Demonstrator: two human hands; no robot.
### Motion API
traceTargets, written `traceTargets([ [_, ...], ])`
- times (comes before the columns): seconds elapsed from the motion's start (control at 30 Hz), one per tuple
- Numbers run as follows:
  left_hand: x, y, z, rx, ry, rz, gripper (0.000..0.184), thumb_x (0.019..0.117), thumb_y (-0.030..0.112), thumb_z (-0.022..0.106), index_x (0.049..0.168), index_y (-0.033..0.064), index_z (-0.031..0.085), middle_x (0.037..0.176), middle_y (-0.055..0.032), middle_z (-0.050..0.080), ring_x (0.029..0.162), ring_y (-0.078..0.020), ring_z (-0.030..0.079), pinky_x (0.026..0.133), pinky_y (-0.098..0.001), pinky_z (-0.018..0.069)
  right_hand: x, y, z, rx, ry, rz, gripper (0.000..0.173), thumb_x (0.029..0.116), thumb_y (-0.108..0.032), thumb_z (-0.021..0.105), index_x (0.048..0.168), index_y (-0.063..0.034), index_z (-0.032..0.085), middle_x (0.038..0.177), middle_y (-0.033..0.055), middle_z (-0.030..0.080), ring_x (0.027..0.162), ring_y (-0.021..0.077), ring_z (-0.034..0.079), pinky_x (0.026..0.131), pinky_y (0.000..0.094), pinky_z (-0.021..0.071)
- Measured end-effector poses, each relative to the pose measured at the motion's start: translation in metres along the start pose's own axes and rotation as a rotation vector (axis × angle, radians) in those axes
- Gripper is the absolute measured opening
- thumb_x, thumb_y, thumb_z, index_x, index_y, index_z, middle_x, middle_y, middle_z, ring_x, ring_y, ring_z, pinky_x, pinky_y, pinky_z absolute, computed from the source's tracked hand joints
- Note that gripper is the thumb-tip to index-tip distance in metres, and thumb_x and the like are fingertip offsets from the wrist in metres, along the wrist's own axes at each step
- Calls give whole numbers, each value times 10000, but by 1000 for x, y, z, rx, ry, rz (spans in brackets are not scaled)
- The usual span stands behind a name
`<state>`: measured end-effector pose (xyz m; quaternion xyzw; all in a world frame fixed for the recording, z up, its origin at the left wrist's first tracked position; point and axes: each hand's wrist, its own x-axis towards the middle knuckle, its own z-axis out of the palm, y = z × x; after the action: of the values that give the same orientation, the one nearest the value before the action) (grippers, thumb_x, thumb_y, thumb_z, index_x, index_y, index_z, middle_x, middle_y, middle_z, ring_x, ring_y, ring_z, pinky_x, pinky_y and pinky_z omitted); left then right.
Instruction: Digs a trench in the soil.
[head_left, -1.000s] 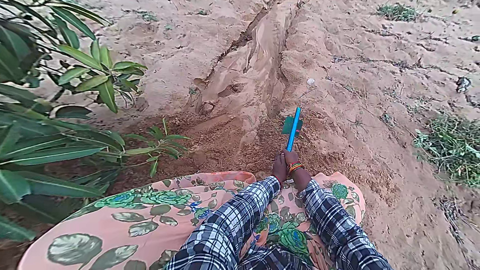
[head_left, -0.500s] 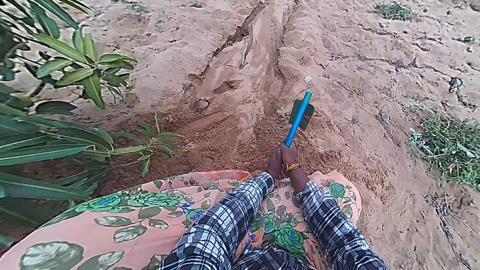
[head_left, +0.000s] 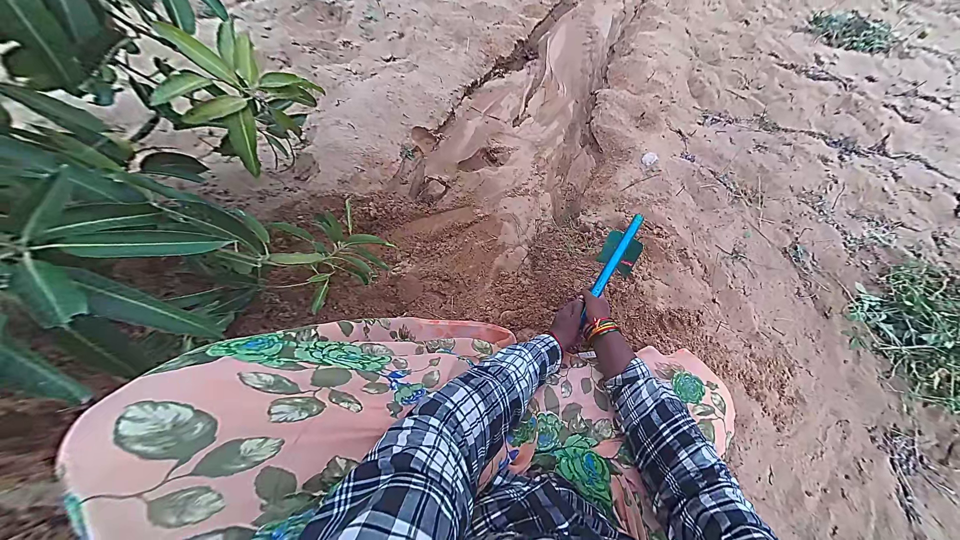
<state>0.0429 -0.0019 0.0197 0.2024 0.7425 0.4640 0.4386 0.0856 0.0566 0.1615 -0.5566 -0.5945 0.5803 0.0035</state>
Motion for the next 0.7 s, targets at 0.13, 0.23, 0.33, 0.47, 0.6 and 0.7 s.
traceTargets([
  [0.13,4,-6,1,-43,-11,-13,643,1142,435,158,1454,-22,486,1354,-313,580,1216,-431,604,1022,-603,472,1,-2,0,-68,-16,6,316,1052,4,518,1334,146,526,1299,309,572,1097,300,568,975,374,448],
  [0.23,7,-8,3,-54,-5,-7,641,1143,431,165,1430,-30,503,1320,-316,595,1182,-428,619,1011,-601,480,0,-2,-2,-109,-29,-12,326,1035,7,550,1331,142,534,1320,306,572,1128,300,574,995,373,444],
  [0.33,5,-8,6,48,35,68,612,1152,368,186,1410,-76,518,1359,-323,585,1290,-428,576,1113,-586,420,-4,1,-2,-21,35,-25,326,1015,35,580,1317,155,554,1311,335,588,1154,350,582,1025,413,445],
  [0.47,-12,5,13,22,144,258,540,1153,302,237,1418,-67,531,1260,-305,653,1219,-394,636,1092,-554,450,1,6,-5,-36,100,-156,214,1023,-11,595,1174,137,625,1049,272,641,905,265,586,865,356,480],
  [0.6,-3,15,7,-27,96,470,510,1138,276,250,1449,-39,503,1228,-274,671,1166,-346,661,1041,-537,490,8,6,-7,-120,125,-241,229,991,19,626,1192,129,641,1074,286,664,952,303,614,901,392,485],
  [0.7,5,19,3,11,-40,340,586,1148,348,185,1504,-43,439,1403,-290,578,1324,-381,567,1138,-566,404,13,2,-9,-169,134,-183,308,987,24,625,1274,134,608,1217,319,648,1110,352,620,995,422,464],
])
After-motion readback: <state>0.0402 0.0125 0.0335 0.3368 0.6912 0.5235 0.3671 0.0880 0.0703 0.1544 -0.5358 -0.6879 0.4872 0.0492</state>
